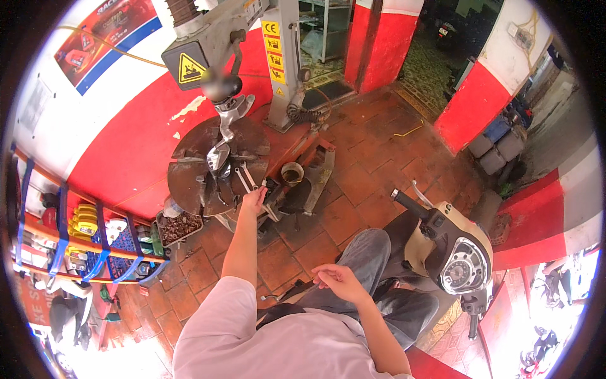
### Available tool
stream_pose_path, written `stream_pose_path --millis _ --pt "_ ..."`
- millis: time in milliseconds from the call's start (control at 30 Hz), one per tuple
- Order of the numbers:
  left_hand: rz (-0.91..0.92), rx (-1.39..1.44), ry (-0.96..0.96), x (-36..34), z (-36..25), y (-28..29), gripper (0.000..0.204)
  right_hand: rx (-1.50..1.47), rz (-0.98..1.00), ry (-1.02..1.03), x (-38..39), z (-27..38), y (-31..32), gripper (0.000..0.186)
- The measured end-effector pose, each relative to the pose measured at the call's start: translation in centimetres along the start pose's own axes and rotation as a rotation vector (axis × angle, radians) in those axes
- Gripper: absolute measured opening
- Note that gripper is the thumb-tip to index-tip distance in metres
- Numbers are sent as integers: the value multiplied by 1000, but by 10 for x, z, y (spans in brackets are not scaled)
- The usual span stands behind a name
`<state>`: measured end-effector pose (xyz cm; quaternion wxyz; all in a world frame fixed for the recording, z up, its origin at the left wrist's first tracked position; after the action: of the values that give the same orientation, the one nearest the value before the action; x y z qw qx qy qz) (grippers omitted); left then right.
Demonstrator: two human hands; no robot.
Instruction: The person adjusts the side mirrors on a motorcycle using a wrench and by hand, first checking the positioning on the handlebars and then tightening the nuts at the base of the mirrors.
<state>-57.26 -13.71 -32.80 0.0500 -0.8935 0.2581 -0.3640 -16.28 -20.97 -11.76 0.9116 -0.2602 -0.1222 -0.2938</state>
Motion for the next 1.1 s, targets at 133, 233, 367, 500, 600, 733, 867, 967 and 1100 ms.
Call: stream_pose_path --millis 133,233,367,500,600,733,867,967,1100 --pt "-4 142 -27 -2 8 19 28 -2 38 -9 -7 -1 -8 25" --pt "109 101 -17 -1 18 31 31 -26 40 -15 -11 -7 -7 25" --pt "65 -399 -27 13 6 56 47 -27 32 -8 -11 -4 -5 24" --pt "-515 -1051 -484 34 -47 109 46 -42 42 -12 -12 -7 -8 24" --pt "-704 -1487 -608 59 -56 76 50 -46 -1 -14 -10 -14 3 24" --pt "-573 -1576 -518 47 -66 94 49 -41 9 -26 -9 -14 -5 24" --pt "-483 -1671 -440 46 -72 88 41 -29 -8 -19 -9 -12 -1 23" --pt "-465 -1720 -438 47 -76 88 37 -24 -22 -18 -8 -13 1 23" --pt "-428 -1701 -467 50 -79 75 36 -28 -21 -4 -7 -12 4 24"
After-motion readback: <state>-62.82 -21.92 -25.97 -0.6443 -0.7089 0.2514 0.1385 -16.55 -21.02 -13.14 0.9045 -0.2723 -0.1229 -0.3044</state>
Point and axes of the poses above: each hand's wrist, its own x-axis away from the middle knuckle, its own y-axis out of the back of the hand, z = x × y, the point moved 5 cm from there along -x, towards the middle knuckle, and after that the axes turned 14 degrees about -x, right-handed, at the moved point
